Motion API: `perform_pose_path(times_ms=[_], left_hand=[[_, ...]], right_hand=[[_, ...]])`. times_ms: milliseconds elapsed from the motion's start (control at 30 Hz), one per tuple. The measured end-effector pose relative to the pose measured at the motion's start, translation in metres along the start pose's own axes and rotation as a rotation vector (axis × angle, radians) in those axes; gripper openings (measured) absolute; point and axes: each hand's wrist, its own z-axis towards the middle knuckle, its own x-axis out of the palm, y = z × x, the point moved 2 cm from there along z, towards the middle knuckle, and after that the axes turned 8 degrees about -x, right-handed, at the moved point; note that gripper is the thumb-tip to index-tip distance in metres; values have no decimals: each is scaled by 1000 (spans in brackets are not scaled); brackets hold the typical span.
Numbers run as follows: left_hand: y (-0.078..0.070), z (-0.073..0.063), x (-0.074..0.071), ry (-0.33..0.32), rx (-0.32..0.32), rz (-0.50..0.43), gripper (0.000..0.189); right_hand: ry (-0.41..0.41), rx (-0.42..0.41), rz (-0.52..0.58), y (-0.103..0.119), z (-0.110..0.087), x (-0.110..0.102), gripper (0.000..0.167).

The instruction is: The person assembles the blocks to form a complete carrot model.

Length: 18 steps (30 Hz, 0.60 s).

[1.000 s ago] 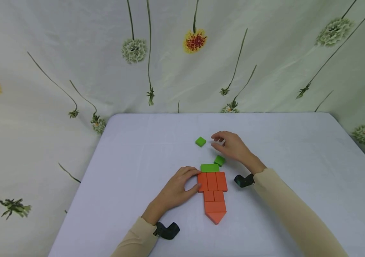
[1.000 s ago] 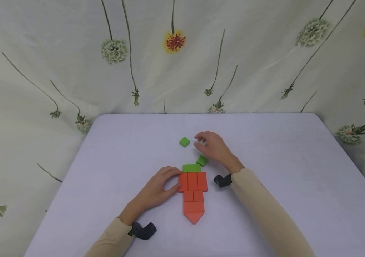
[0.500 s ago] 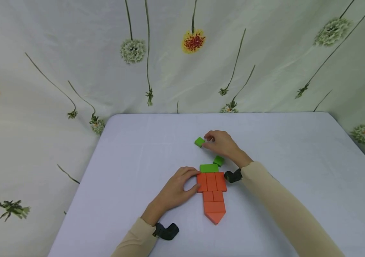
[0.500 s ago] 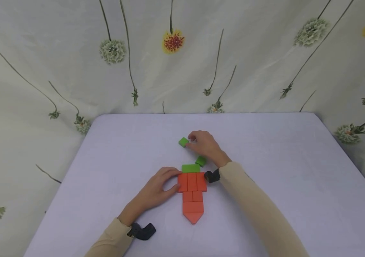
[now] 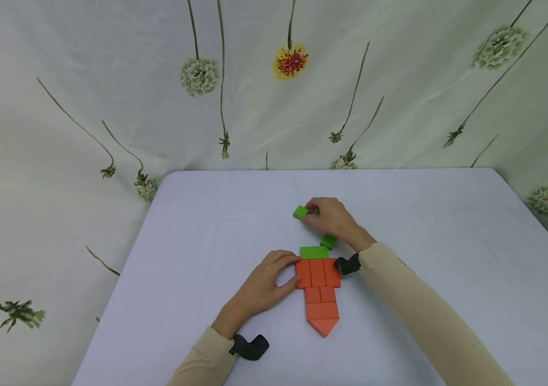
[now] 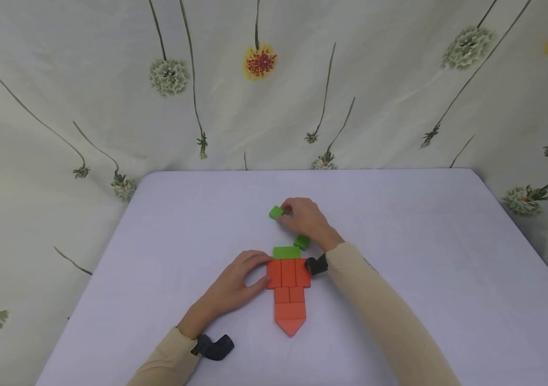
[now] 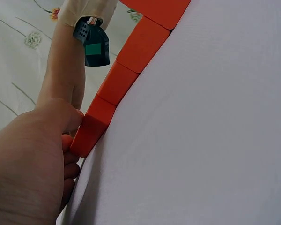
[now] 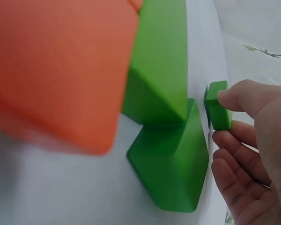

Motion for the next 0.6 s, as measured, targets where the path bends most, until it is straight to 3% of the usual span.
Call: perform_pose_path(times_ms=[267,600], left_hand=[[2,0,1,0,-1,4,42],[1,0,1,0,0,1,42]], right_hand=[[22,-86,21,0,-8,-4,36],[154,-250,64,-4,-16,-4,34]])
